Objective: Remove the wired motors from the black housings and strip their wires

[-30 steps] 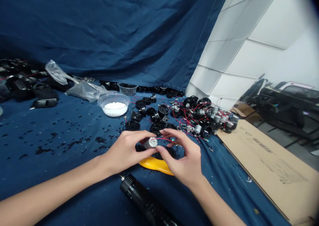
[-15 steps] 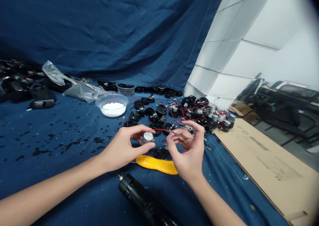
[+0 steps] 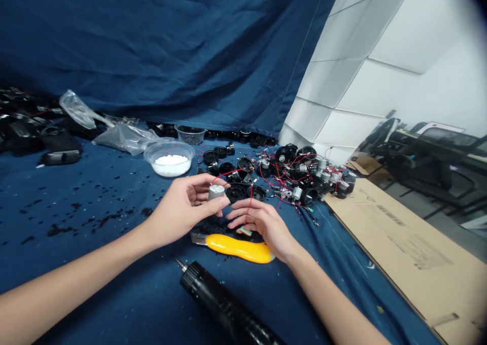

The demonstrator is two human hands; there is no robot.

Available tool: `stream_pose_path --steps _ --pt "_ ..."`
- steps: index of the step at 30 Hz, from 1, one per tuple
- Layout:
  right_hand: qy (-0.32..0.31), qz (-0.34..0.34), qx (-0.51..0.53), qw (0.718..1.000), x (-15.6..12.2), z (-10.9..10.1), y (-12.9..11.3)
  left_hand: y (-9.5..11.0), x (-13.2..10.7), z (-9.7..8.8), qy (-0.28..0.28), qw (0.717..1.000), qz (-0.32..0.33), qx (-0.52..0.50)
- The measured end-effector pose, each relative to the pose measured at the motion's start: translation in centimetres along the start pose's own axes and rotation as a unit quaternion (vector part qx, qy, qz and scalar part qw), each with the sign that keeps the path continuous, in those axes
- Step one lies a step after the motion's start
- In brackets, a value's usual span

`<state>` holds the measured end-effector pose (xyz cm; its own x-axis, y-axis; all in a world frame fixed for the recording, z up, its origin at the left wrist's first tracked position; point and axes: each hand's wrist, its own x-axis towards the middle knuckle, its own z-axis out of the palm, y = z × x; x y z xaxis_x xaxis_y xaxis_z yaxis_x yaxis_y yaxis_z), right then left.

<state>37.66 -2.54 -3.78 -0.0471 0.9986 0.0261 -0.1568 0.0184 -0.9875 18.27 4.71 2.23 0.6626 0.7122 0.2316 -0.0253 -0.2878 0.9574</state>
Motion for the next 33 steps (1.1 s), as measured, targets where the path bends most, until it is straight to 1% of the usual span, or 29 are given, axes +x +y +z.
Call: stream_pose_path --steps 5,11,20,25,29,33 --pt "-0.032 0.025 0.025 0.999 -0.3 0.0 -0.4 -0.3 0.5 -0.5 0.034 0.999 -0.005 0.002" --pt "-0.038 0.03 0.045 0.998 -0.5 0.1 -0.8 -0.9 0.9 -1.0 0.052 0.998 -0.038 -0.009" --pt "-0.056 0.022 0.053 0.997 -0.6 0.1 -0.3 -0.9 0.8 -0.8 -0.002 0.995 -0.086 -0.043" --pt "-0.058 0.019 0.052 0.997 -0.7 0.1 -0.4 -0.5 0.5 -0.5 -0.015 0.993 -0.1 -0.057" --pt "-0.043 0.015 0.044 0.998 -0.8 0.2 -0.7 -0.1 0.3 -0.4 -0.03 0.992 -0.099 -0.069" --pt "0.009 0.004 0.02 1.0 -0.7 0.2 -0.8 0.2 0.3 -0.7 -0.025 0.992 -0.087 -0.089"
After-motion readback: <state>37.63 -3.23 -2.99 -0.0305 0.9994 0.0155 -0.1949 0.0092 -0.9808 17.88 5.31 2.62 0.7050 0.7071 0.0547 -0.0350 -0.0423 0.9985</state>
